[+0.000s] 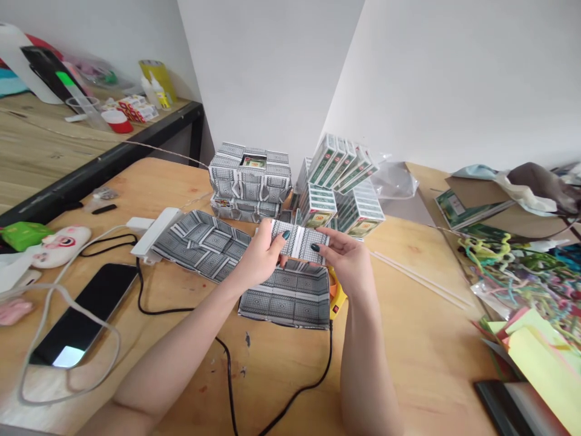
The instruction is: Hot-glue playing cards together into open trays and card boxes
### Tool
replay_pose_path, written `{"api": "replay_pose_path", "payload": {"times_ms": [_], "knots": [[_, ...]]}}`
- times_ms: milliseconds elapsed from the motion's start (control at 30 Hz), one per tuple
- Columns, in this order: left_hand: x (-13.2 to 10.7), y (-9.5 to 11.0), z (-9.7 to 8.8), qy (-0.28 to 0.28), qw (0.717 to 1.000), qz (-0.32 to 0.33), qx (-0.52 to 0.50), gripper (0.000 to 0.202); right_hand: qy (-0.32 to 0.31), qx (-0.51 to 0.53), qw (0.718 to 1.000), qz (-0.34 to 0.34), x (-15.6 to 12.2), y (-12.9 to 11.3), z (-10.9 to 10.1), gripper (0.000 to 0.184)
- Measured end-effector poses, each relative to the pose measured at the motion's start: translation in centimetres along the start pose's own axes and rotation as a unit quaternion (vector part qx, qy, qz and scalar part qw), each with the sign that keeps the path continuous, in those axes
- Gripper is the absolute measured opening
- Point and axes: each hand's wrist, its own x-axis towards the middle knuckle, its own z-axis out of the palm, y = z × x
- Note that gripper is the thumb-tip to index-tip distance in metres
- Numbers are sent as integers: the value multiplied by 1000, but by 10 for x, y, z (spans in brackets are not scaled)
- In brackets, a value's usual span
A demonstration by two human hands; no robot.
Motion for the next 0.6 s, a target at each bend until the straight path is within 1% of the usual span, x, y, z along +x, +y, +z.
{"api": "replay_pose_path", "payload": {"times_ms": [67,133,167,233,300,367,433,500,600], "knots": [[1,0,0,-27,999,-19,-32,14,-30,-37,999,-23,-2,-2,-2,39],[1,3,0,-43,997,-36,-52,14,-53,-121,988,-82,-6,-6,-3,41],[0,4,-1,-42,997,-40,-57,17,-56,-176,976,-119,-8,-9,-4,42],[0,8,-3,-31,997,-39,-63,29,-57,-279,940,-186,-12,-13,-3,48],[-1,11,-6,-20,997,-37,-67,34,-59,-344,910,-224,-15,-16,0,53],[-2,13,-7,-18,996,-38,-75,32,-56,-372,892,-251,-16,-16,4,52],[-2,13,-8,-20,995,-43,-88,27,-46,-380,881,-278,-15,-15,9,50],[-3,13,-9,-26,994,-53,-96,25,-43,-376,877,-296,-13,-14,12,49],[-5,14,-8,-35,993,-60,-92,21,-47,-368,878,-303,-11,-11,13,49]]}}
